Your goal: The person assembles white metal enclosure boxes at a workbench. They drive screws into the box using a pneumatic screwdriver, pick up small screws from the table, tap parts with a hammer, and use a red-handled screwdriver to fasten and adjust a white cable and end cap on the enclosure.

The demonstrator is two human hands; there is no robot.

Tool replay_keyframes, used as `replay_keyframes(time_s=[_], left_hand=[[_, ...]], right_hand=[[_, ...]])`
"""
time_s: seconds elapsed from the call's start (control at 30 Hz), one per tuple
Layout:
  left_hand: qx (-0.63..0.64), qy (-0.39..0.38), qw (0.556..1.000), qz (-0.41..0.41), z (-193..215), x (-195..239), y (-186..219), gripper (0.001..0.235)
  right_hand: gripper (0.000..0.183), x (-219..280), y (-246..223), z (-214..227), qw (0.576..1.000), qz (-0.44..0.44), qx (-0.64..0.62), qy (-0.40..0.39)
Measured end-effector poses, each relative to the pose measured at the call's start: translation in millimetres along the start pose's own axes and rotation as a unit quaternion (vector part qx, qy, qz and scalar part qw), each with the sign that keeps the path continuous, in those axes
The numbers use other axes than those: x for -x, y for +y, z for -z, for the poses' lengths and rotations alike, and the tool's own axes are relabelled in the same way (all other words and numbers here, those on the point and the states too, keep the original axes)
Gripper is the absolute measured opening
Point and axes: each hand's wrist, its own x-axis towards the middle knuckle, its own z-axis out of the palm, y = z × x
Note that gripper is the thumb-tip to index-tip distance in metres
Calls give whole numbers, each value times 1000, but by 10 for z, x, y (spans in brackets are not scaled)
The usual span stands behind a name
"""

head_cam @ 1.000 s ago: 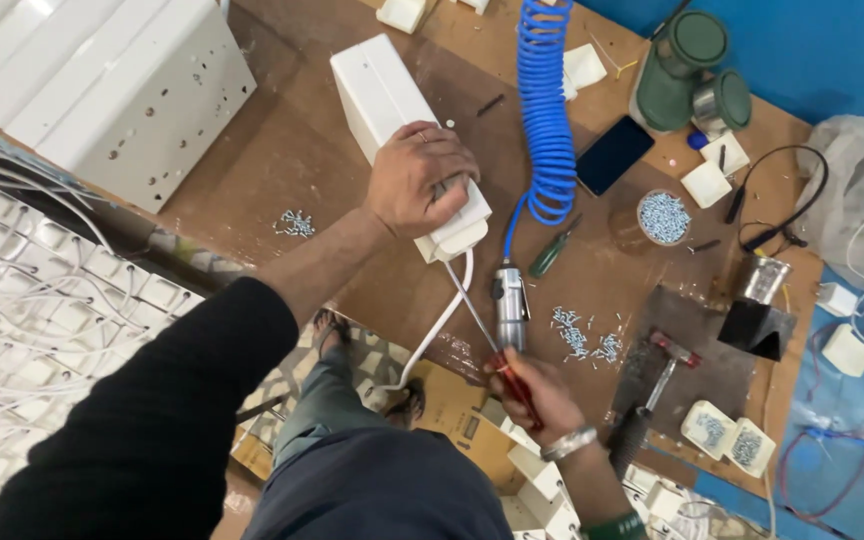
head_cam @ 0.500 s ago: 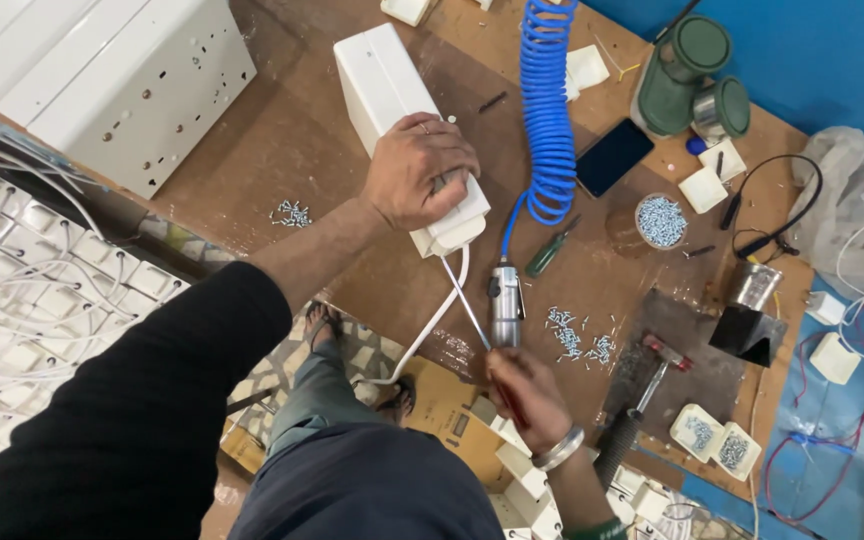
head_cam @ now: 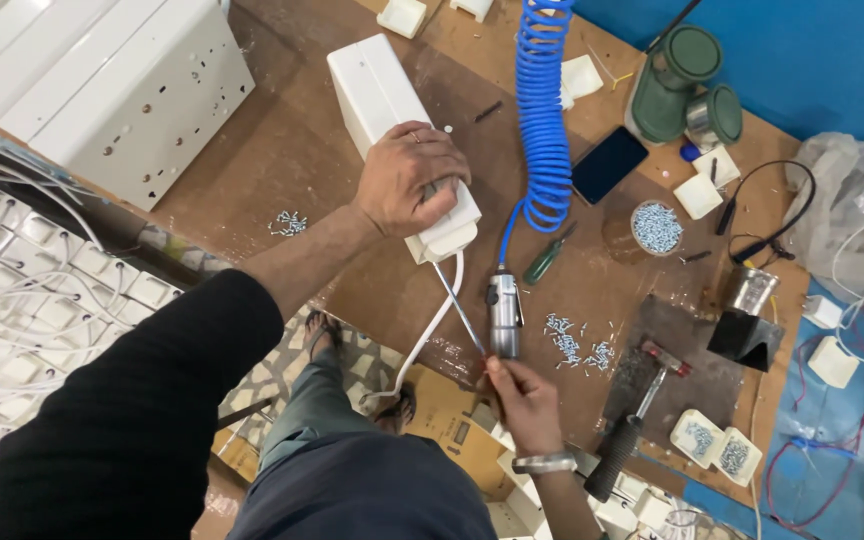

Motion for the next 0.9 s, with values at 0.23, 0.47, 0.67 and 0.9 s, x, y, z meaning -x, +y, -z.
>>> replay_keyframes(time_s=[0.23,0.47,0.67,0.9], left_hand=[[-1,-4,1000,-21,37,13,-25,23],[-6,-2,1000,-11,26,16,-32,24],[8,-6,1000,-3,21,8,-27,24],[0,0,999,-39,17,39,-52,25]], right_hand=[[35,160,271,-51,867,-351,-346,-75],[44,9,368,13,682,-473,-541,-137],[33,196,619,43,981,-163,-107,-9],[30,115,390,-25,739,-503,-443,-64]])
